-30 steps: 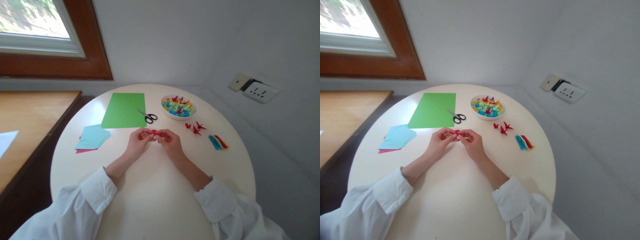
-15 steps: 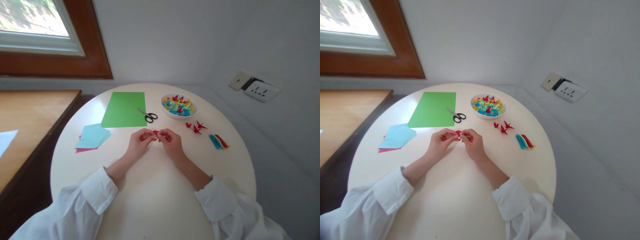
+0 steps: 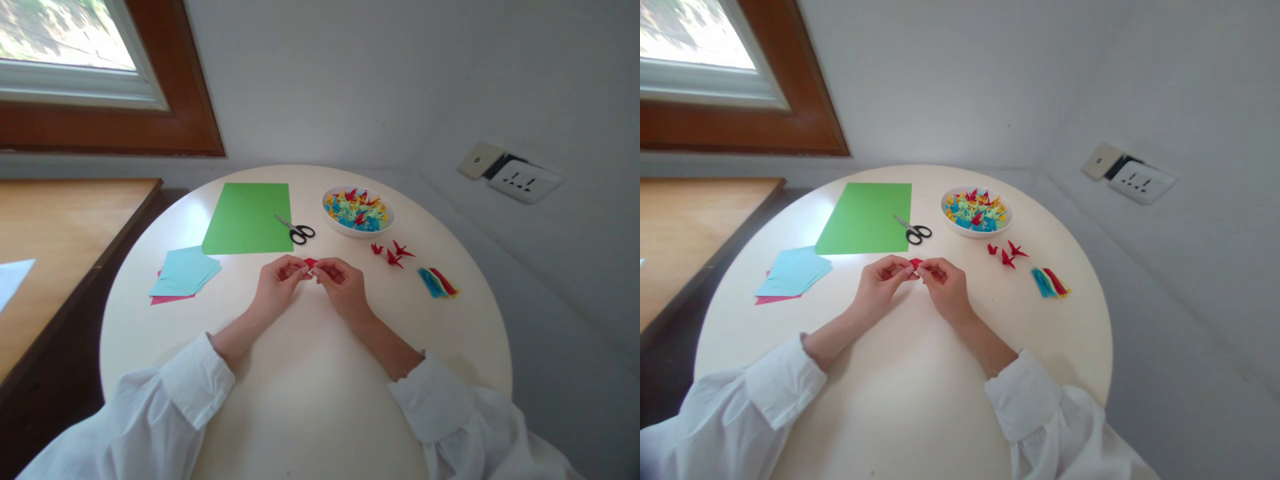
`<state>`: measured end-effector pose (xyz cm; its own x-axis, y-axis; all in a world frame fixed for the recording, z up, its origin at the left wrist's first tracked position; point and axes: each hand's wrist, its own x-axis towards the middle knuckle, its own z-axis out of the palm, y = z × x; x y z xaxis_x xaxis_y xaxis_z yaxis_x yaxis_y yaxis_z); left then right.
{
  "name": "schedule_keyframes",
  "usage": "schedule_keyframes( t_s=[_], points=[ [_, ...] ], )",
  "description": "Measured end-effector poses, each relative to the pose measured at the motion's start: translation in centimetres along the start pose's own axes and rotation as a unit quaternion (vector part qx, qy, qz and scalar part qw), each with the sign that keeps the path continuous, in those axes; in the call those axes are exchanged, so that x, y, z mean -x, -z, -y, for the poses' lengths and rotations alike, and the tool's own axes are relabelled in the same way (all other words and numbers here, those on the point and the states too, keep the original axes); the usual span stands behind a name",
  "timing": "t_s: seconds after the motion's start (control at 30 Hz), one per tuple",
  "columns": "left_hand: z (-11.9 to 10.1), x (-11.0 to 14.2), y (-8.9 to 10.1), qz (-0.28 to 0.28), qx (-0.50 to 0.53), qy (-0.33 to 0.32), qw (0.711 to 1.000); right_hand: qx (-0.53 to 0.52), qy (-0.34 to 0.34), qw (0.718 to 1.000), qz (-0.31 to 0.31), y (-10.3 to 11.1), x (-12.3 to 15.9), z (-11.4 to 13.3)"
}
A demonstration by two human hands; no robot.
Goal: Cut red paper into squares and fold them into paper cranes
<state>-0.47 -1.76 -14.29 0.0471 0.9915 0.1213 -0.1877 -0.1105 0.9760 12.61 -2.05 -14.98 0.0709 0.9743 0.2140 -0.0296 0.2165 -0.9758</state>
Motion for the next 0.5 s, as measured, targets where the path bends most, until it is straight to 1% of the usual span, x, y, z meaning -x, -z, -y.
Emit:
schedule_keyframes(
  t_s=[0.5],
  points=[
    [-0.24, 0.58, -0.61, -0.038, -0.037, -0.013, 0.999, 0.010, 0.008, 1.000, -0.015, -0.25, 0.15, 0.21]
  ],
)
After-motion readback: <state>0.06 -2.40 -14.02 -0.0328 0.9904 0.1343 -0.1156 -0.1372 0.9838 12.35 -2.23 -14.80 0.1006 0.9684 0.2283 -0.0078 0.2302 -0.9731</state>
